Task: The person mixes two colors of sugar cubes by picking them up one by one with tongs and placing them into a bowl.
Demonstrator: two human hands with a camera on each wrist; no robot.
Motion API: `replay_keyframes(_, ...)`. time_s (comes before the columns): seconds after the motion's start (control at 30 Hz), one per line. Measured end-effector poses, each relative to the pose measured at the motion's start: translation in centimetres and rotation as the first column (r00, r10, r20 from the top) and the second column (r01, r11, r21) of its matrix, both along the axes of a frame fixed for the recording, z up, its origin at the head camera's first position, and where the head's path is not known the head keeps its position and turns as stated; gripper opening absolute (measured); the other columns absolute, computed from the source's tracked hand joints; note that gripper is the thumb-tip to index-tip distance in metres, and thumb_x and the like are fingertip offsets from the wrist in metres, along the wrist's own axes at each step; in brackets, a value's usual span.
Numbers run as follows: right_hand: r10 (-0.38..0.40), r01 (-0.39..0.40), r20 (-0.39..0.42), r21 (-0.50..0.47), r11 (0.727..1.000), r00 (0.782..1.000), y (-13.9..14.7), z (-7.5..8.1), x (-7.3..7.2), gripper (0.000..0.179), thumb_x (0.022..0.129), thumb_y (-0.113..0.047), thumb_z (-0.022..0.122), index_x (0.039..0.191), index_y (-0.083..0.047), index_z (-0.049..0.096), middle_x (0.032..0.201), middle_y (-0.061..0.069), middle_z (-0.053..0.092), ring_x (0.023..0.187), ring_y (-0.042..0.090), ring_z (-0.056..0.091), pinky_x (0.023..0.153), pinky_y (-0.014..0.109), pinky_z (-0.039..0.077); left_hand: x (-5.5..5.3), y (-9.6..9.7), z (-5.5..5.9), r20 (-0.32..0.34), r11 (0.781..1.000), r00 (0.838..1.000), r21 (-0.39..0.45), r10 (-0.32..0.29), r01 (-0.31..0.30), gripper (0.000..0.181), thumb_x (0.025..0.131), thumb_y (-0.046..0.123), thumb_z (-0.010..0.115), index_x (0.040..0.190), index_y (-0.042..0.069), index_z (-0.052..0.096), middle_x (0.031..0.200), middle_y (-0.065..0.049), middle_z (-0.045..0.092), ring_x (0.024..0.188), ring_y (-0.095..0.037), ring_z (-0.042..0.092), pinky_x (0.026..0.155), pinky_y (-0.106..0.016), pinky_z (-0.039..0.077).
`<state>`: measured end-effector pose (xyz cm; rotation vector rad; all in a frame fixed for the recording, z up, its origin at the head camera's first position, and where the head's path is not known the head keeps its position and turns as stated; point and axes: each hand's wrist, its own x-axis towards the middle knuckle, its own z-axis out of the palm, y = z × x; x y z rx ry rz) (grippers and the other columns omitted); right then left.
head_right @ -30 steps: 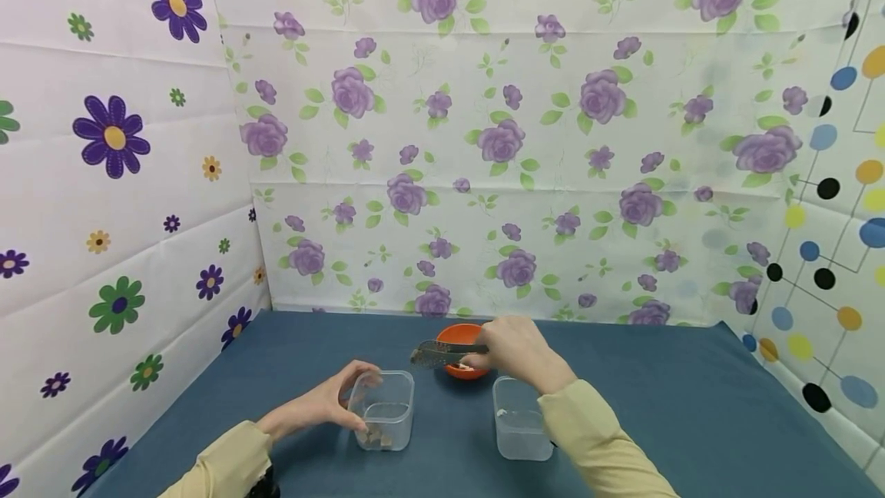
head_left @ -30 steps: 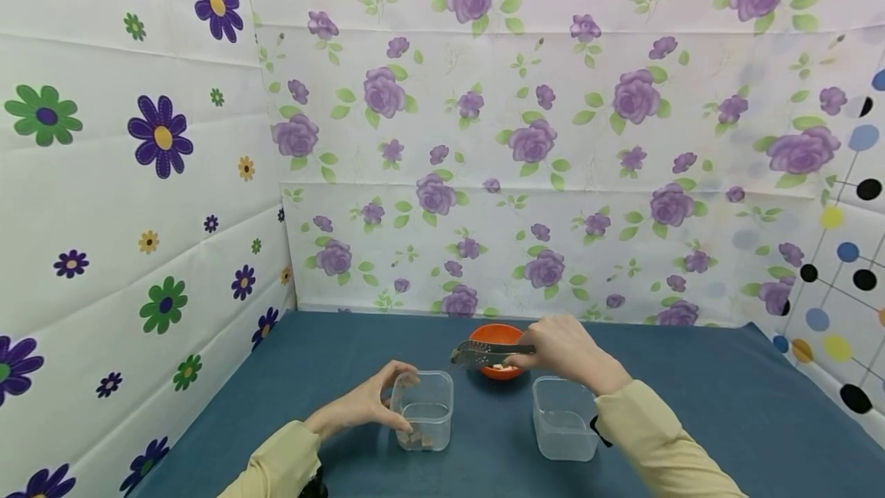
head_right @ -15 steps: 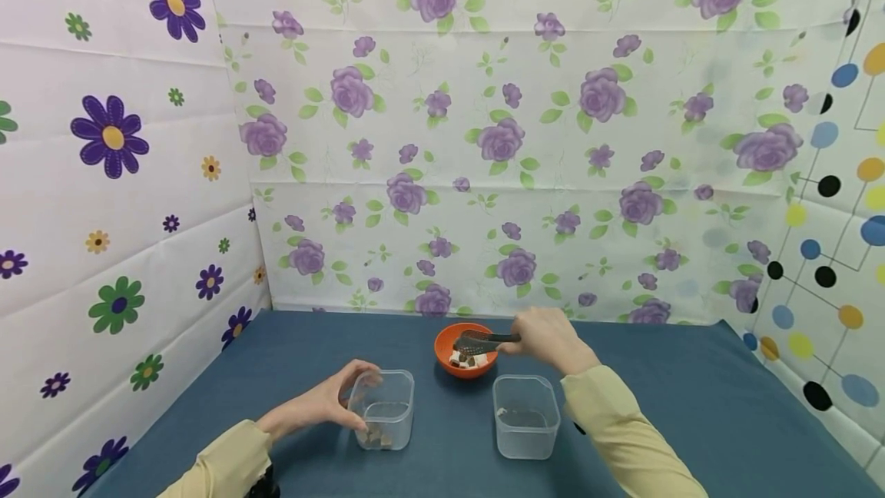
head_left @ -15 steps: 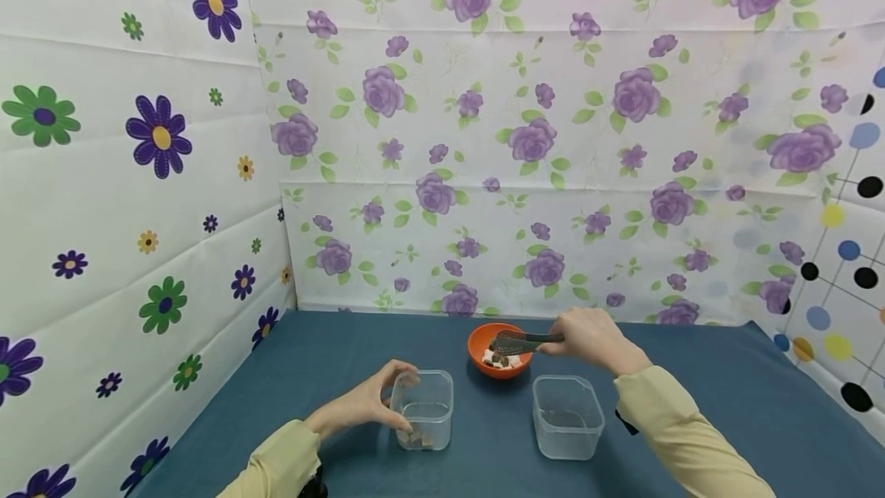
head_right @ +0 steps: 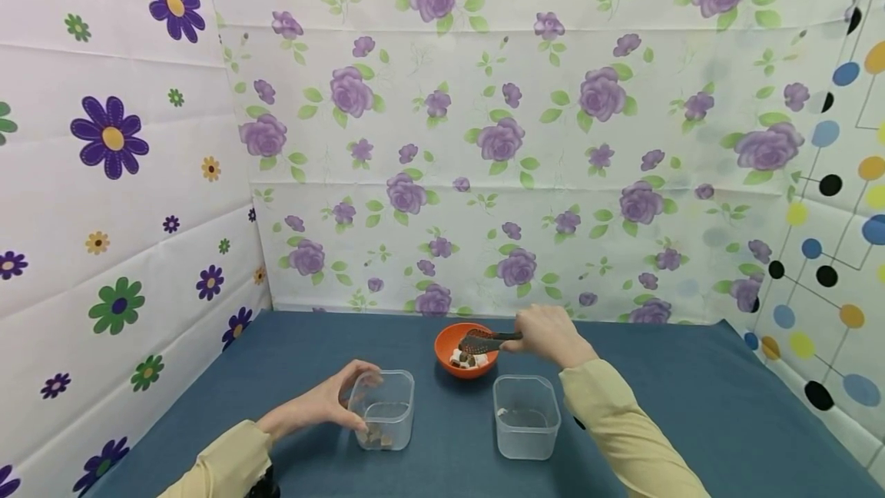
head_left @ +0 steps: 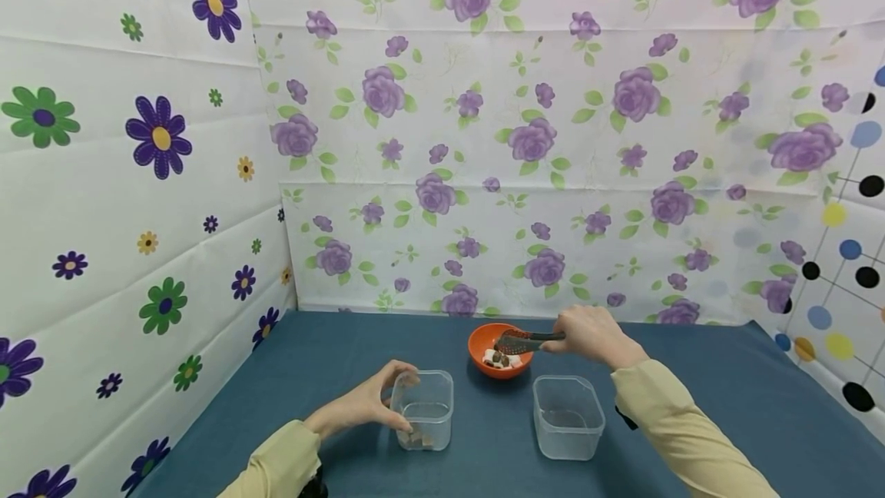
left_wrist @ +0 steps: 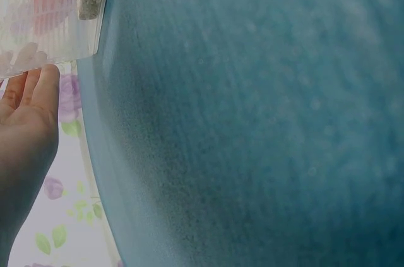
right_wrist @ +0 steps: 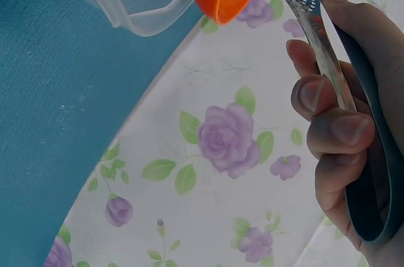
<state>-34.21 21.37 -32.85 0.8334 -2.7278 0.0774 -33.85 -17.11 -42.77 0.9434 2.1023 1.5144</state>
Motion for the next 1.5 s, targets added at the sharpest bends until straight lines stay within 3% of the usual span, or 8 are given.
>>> replay_keyframes(0.4, 0.003, -0.003, -0.036, 0.004, 1.000, 0.999, -0.3, 0.2, 0.3, 0.046, 0.076, -0.039, 0.071, 0.045, -0.019, 0.043, 0.043, -0.011, 0.019, 0.038, 0.004, 0.019, 0.039, 0.021, 0.015, 0.1, 0.0, 0.0, -0.001, 1.000, 1.000, -0.008, 0.004, -0.004, 0.065, 0.081, 0.018, 0.070, 0.133, 0.008, 0.031, 0.132, -0.018, 0.032, 0.126, -0.034, 0.024, 0.090, -0.057, 0.029)
replay_keyframes(0.63, 0.053, -0.052, -0.066, 0.010, 0.999, 0.996, -1.4, 0.8, 0.7, 0.048, 0.076, -0.040, 0.070, 0.045, -0.019, 0.041, 0.043, -0.013, 0.016, 0.037, 0.003, 0.020, 0.038, 0.020, 0.015, 0.1, -0.1, -0.1, 0.009, 1.000, 1.000, -0.004, 0.009, -0.009, 0.066, 0.081, 0.018, 0.070, 0.133, 0.009, 0.031, 0.132, -0.017, 0.033, 0.126, -0.033, 0.024, 0.091, -0.058, 0.028)
replay_keyframes(0.83, 0.138, -0.139, -0.063, 0.001, 0.990, 0.988, -3.1, 1.5, 1.4, 0.042, 0.078, -0.039, 0.069, 0.048, -0.021, 0.047, 0.043, -0.014, 0.021, 0.037, 0.002, 0.022, 0.038, 0.020, 0.016, 0.0, -0.1, -0.1, 0.003, 1.000, 1.000, -0.003, 0.007, -0.007, 0.067, 0.081, 0.019, 0.071, 0.134, 0.008, 0.030, 0.132, -0.018, 0.032, 0.125, -0.033, 0.026, 0.091, -0.057, 0.029)
replay_keyframes(1.1, 0.238, -0.238, -0.010, 0.002, 0.971, 0.971, -6.1, 1.9, 2.1, 0.045, 0.081, -0.038, 0.067, 0.047, -0.022, 0.041, 0.044, -0.014, 0.016, 0.038, 0.002, 0.017, 0.040, 0.021, 0.012, -0.1, 0.0, 0.0, -0.011, 1.000, 1.000, -0.009, 0.009, -0.009, 0.066, 0.081, 0.017, 0.070, 0.133, 0.007, 0.031, 0.131, -0.016, 0.033, 0.124, -0.033, 0.027, 0.090, -0.057, 0.030)
replay_keyframes(1.37, 0.282, -0.281, -0.002, 0.040, 0.959, 0.960, -9.0, 1.7, 2.6, 0.046, 0.079, -0.046, 0.066, 0.048, -0.021, 0.043, 0.044, -0.011, 0.019, 0.037, 0.005, 0.019, 0.039, 0.021, 0.015, -0.1, 0.1, 0.1, -0.008, 1.000, 1.000, -0.022, 0.023, -0.023, 0.065, 0.081, 0.019, 0.071, 0.132, 0.009, 0.032, 0.130, -0.011, 0.034, 0.126, -0.034, 0.025, 0.090, -0.058, 0.029)
replay_keyframes(1.5, 0.286, -0.284, 0.000, 0.106, 0.953, 0.958, -10.5, 1.2, 2.8, 0.047, 0.078, -0.047, 0.066, 0.048, -0.021, 0.041, 0.047, -0.010, 0.021, 0.040, 0.005, 0.021, 0.040, 0.022, 0.017, 0.0, 0.1, 0.1, -0.003, 0.998, 0.999, -0.032, 0.046, -0.046, 0.063, 0.081, 0.019, 0.070, 0.131, 0.013, 0.034, 0.132, -0.009, 0.031, 0.127, -0.034, 0.023, 0.090, -0.059, 0.029)
